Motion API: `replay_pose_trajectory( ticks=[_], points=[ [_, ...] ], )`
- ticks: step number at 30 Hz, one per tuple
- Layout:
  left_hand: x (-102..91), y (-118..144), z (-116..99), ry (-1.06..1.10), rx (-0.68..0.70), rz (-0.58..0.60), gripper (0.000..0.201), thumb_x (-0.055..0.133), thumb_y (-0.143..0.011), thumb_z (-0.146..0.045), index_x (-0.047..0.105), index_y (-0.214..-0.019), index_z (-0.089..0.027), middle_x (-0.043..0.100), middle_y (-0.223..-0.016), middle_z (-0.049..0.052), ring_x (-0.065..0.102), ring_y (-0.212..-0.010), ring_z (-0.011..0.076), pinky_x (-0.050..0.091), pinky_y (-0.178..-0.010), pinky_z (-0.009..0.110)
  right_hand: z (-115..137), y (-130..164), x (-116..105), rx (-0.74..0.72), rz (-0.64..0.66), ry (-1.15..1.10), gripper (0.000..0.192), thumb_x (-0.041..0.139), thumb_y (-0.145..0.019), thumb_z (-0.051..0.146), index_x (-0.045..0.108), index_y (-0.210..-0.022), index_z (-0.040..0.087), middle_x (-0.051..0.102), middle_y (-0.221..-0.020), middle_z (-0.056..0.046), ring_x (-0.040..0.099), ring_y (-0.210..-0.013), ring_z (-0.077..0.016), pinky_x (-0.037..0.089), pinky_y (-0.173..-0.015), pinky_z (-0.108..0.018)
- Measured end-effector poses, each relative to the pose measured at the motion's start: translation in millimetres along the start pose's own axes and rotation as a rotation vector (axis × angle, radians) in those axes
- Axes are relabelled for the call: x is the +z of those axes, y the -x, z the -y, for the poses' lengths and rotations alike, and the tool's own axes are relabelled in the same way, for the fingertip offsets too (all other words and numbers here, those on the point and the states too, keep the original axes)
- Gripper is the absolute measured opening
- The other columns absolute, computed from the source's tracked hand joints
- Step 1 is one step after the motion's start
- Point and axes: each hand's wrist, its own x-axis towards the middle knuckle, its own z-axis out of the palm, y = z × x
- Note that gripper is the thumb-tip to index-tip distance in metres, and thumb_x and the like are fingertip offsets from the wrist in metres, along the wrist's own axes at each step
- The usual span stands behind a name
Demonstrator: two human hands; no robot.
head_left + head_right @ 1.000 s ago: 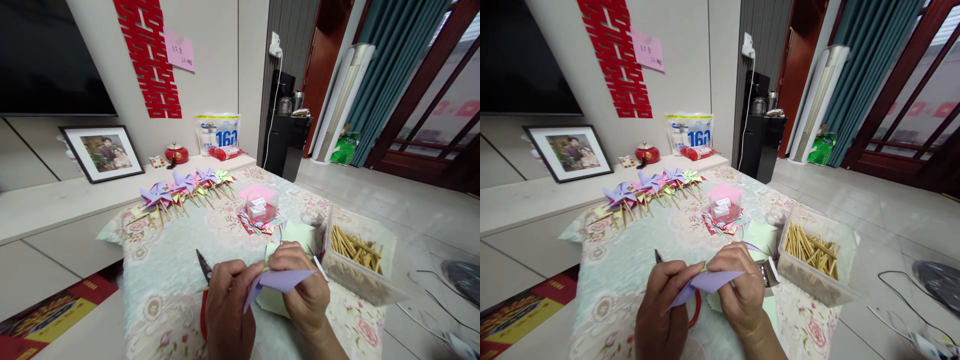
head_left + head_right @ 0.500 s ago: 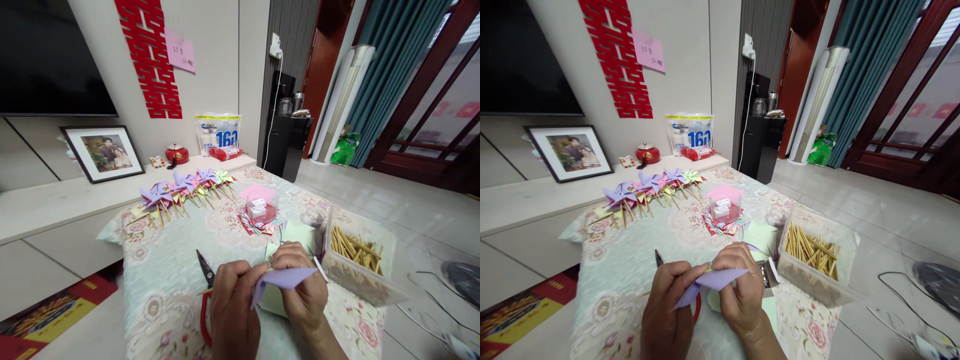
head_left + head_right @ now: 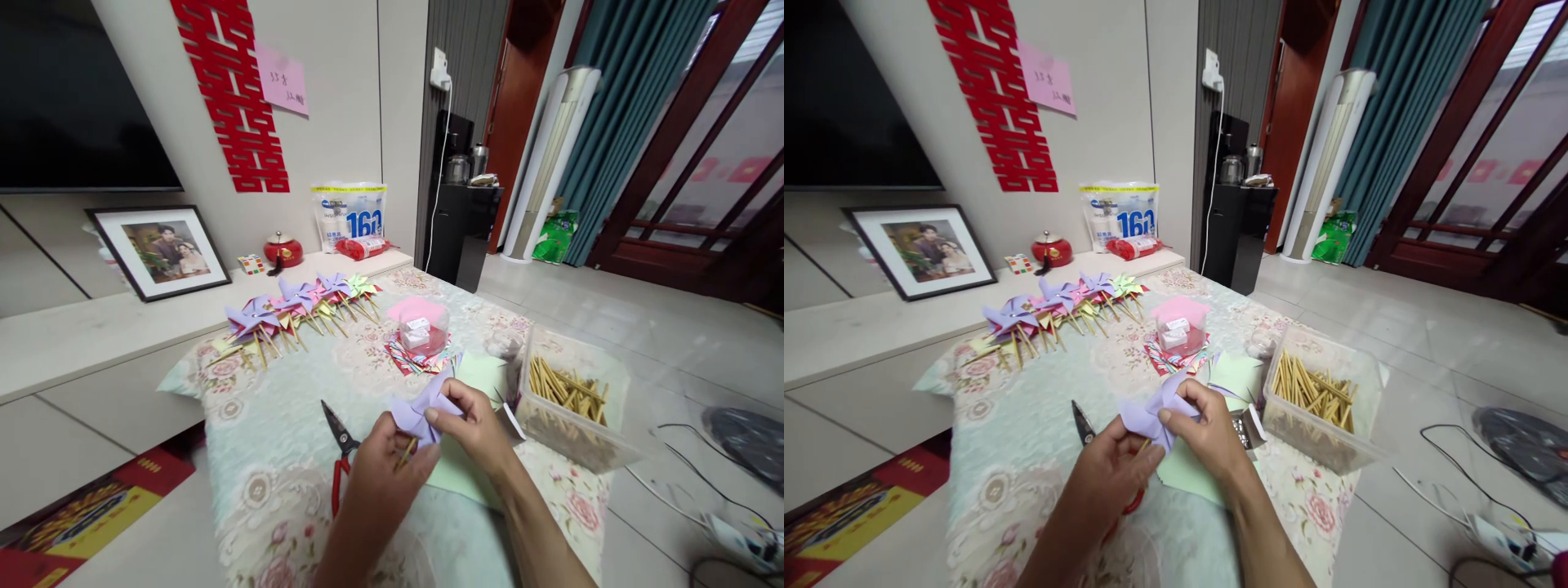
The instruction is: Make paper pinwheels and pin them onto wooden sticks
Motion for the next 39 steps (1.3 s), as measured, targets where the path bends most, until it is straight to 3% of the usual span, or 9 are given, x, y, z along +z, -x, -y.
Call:
replay_pose_trajectory(
  ticks=[3,7,13,19,26,39],
  points=[
    [-0.3,-5.4,5.1,0.127,-0.107,-0.092,0.036,0.084,-0.061,-0.037,0.072,-0.085,-0.014,0.064,-0.055,0.0,0.055,-0.049,0.013,0.045,-0.051,0.023,-1.3,-1.1,2.2,0.019,0.053,-0.003,0.025,0.073,-0.077,0.039,0.06,-0.072,0.017,0.055,-0.07,0.002,0.049,-0.066,-0.0143,0.039,-0.062,-0.026],
    [2.4,-7.9,5.9,0.206,-0.125,-0.151,0.035,0.086,-0.057,-0.033,0.071,-0.081,-0.013,0.072,-0.066,0.003,0.06,-0.056,0.014,0.048,-0.057,0.024,-5.5,-1.4,3.1,0.031,0.095,-0.015,0.028,0.074,-0.078,0.042,0.064,-0.074,0.017,0.057,-0.072,0.001,0.052,-0.069,-0.015,0.041,-0.064,-0.026],
    [2.7,-6.6,5.7,0.276,-0.145,-0.282,0.033,0.084,-0.061,-0.037,0.066,-0.074,-0.014,0.058,-0.05,-0.004,0.043,-0.042,0.0082,0.031,-0.042,0.02,-14.2,-1.5,-0.8,-0.023,0.035,-0.083,0.031,0.072,-0.083,0.046,0.072,-0.098,0.018,0.071,-0.09,-0.005,0.064,-0.082,-0.0191,0.05,-0.074,-0.03],
    [0.0,-8.5,7.2,0.409,-0.164,-0.296,0.032,0.083,-0.063,-0.038,0.064,-0.074,-0.014,0.055,-0.051,-0.005,0.042,-0.044,0.0075,0.028,-0.042,0.02,-15.0,0.5,1.7,-0.14,-0.035,0.003,0.033,0.071,-0.084,0.027,0.069,-0.116,0.023,0.074,-0.112,-0.009,0.068,-0.104,-0.0237,0.052,-0.094,-0.041],
    [3.2,-9.9,15.2,0.407,-0.184,-0.316,0.037,0.084,-0.061,-0.041,0.064,-0.077,-0.015,0.055,-0.052,-0.005,0.041,-0.043,0.0076,0.028,-0.041,0.02,-12.8,-0.4,8.1,-0.413,-0.087,0.351,0.024,0.062,-0.089,0.016,0.073,-0.109,0.024,0.074,-0.106,-0.008,0.068,-0.102,-0.0226,0.053,-0.091,-0.038],
    [4.6,-10.5,20.9,0.36,-0.189,-0.318,0.04,0.083,-0.061,-0.045,0.065,-0.08,-0.014,0.054,-0.053,-0.005,0.044,-0.045,0.0085,0.027,-0.042,0.02,-14.6,0.7,10.4,-0.39,-0.066,0.371,0.021,0.06,-0.093,0.017,0.073,-0.108,0.023,0.074,-0.103,-0.007,0.069,-0.098,-0.0214,0.054,-0.086,-0.036]
  ],
)
